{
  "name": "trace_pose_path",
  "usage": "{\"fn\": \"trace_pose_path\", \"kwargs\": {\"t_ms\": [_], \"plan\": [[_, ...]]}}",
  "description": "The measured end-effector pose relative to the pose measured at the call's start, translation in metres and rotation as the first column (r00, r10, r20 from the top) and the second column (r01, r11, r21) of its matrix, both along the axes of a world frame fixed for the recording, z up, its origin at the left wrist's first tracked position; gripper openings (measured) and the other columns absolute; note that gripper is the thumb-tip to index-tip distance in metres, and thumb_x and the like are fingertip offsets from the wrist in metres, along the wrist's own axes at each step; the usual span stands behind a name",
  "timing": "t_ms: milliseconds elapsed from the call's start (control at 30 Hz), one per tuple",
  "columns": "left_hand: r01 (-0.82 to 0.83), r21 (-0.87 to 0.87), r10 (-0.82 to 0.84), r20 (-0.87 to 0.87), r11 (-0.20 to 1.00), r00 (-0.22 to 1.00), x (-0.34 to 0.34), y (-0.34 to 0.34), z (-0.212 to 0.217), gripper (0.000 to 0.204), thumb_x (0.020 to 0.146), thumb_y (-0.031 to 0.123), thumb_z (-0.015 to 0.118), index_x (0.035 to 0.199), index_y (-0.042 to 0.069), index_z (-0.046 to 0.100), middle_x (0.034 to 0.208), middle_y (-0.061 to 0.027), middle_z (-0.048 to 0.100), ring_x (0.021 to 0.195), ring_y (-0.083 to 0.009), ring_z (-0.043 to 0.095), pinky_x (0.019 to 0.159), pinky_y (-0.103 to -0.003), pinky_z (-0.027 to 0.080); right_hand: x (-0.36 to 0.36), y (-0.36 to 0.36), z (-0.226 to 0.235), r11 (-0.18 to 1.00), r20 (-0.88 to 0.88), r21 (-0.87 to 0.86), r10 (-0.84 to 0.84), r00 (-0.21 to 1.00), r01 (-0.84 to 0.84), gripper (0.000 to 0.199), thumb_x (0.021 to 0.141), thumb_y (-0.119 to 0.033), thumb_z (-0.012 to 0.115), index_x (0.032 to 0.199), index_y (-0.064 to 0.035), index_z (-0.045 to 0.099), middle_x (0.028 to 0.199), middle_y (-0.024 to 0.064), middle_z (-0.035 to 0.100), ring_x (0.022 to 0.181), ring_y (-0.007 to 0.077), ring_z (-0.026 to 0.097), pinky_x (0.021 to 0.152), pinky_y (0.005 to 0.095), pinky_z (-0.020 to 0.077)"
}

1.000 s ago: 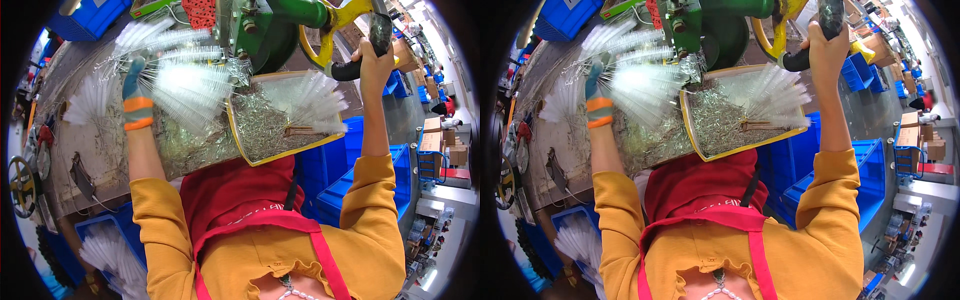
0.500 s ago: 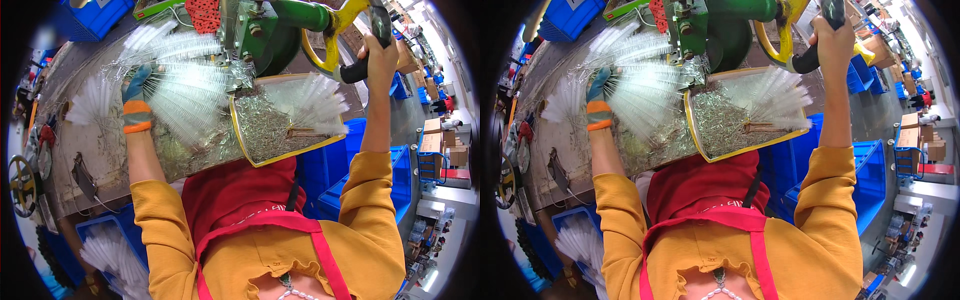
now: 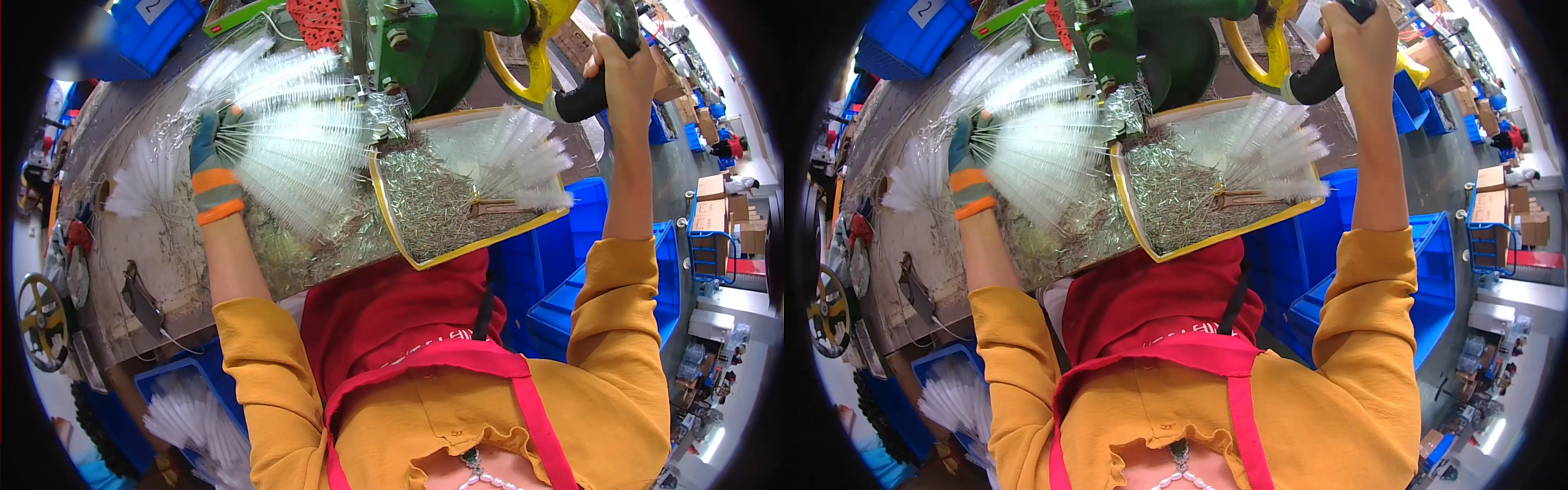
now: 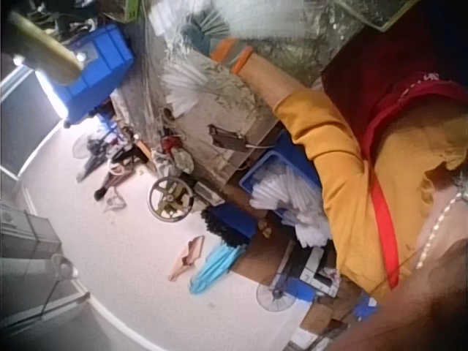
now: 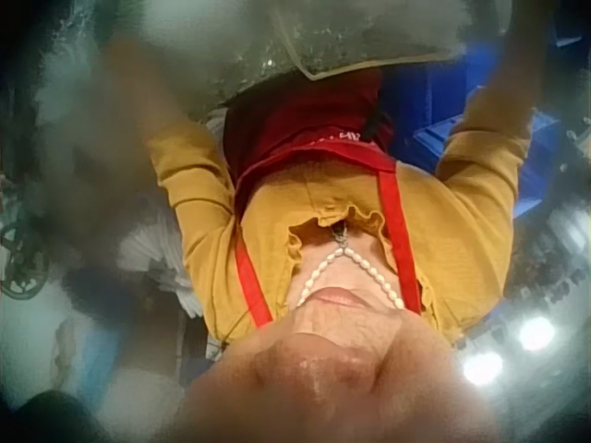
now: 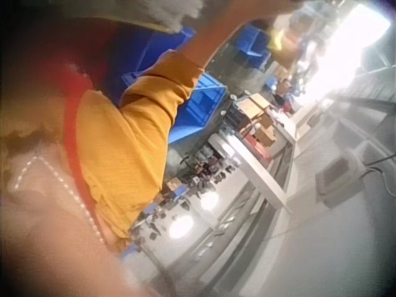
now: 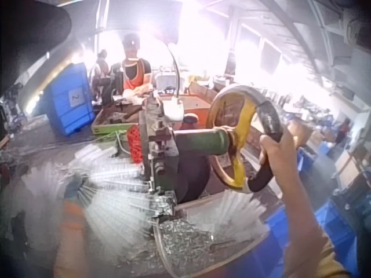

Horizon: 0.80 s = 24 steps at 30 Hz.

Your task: Assembling or trimming industrial cleaning brushes using a manual press machine.

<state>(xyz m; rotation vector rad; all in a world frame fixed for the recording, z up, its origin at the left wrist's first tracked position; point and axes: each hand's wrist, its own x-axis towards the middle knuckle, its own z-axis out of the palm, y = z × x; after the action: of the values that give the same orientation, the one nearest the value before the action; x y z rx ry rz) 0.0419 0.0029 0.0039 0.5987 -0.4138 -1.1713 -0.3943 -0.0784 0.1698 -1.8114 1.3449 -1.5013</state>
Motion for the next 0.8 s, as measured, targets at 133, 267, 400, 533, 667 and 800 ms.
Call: {"fn": "trace_pose_path", "kwargs": {"t_ms": [133, 267, 400, 533, 667, 800], "plan": [[0.026, -0.005, -0.026, -0.004, 1.0, 1.0, -0.001, -0.005, -0.004, 0.033, 0.08, 0.02, 0.057, 0.096, -0.008, 0.052, 0.082, -0.0202, 0.059, 0.077, -0.027, 0.06, 0.073, -0.043, 0.052, 0.007, 0.0, 0.013, 0.999, -0.07, 0.047, 0.013, 0.997, -0.01, 0.009, 0.074, -0.009, 0.053, 0.07, -0.0021, 0.049, 0.052, 0.0013, 0.046, 0.043, 0.01, 0.047, 0.042, 0.0227, 0.0405], [-0.221, 0.223, 0.206, 0.088, 0.949, 0.975, -0.012, -0.012, 0.003, 0.031, 0.081, 0.018, 0.056, 0.096, -0.008, 0.052, 0.084, -0.0208, 0.059, 0.074, -0.0287, 0.061, 0.069, -0.042, 0.054, 0.017, 0.003, 0.038, 0.989, -0.183, 0.097, -0.09, 0.979, 0.109, 0.01, 0.072, -0.007, 0.048, 0.07, 0.0031, 0.049, 0.048, 0.0044, 0.046, 0.036, 0.0136, 0.045, 0.036, 0.0256, 0.038], [-0.183, 0.296, 0.18, 0.038, 0.937, 0.983, -0.026, -0.014, 0.014, 0.029, 0.08, 0.017, 0.055, 0.095, -0.008, 0.054, 0.084, -0.0204, 0.06, 0.068, -0.0306, 0.061, 0.062, -0.04, 0.055, 0.026, -0.001, 0.059, 0.993, -0.175, 0.103, -0.037, 0.984, 0.056, 0.011, 0.071, -0.007, 0.049, 0.063, 0.0016, 0.049, 0.046, 0.0041, 0.045, 0.036, 0.0134, 0.045, 0.035, 0.0257, 0.0377], [-0.236, 0.334, 0.205, 0.126, 0.912, 0.971, -0.035, -0.014, 0.021, 0.024, 0.08, 0.011, 0.055, 0.092, -0.01, 0.054, 0.081, -0.0219, 0.06, 0.062, -0.0312, 0.061, 0.057, -0.04, 0.055, 0.019, -0.018, 0.067, 0.975, -0.27, 0.219, 0.015, 0.963, 0.046, 0.013, 0.069, -0.007, 0.049, 0.057, 0.0, 0.048, 0.045, 0.0032, 0.044, 0.035, 0.013, 0.044, 0.036, 0.0256, 0.0378], [-0.287, 0.316, 0.272, 0.09, 0.904, 0.958, -0.037, -0.016, 0.023, 0.019, 0.078, 0.002, 0.053, 0.09, -0.013, 0.052, 0.079, -0.0254, 0.059, 0.063, -0.0321, 0.061, 0.057, -0.041, 0.055, 0.014, -0.019, 0.063, 0.979, -0.222, 0.2, 0.076, 0.972, -0.031, 0.012, 0.069, -0.007, 0.049, 0.059, -0.0005, 0.048, 0.045, 0.0031, 0.044, 0.036, 0.0126, 0.045, 0.036, 0.0255, 0.0379], [-0.266, 0.317, 0.228, 0.154, 0.91, 0.962, -0.036, -0.014, 0.02, 0.028, 0.079, 0.019, 0.058, 0.088, -0.007, 0.056, 0.083, -0.0191, 0.061, 0.067, -0.027, 0.061, 0.062, -0.035, 0.054, 0.026, 0.015, 0.025, 0.996, -0.162, 0.028, -0.079, 0.984, 0.084, 0.01, 0.074, -0.011, 0.054, 0.073, -0.0015, 0.049, 0.052, 0.002, 0.046, 0.043, 0.0099, 0.047, 0.043, 0.0227, 0.041]]}}
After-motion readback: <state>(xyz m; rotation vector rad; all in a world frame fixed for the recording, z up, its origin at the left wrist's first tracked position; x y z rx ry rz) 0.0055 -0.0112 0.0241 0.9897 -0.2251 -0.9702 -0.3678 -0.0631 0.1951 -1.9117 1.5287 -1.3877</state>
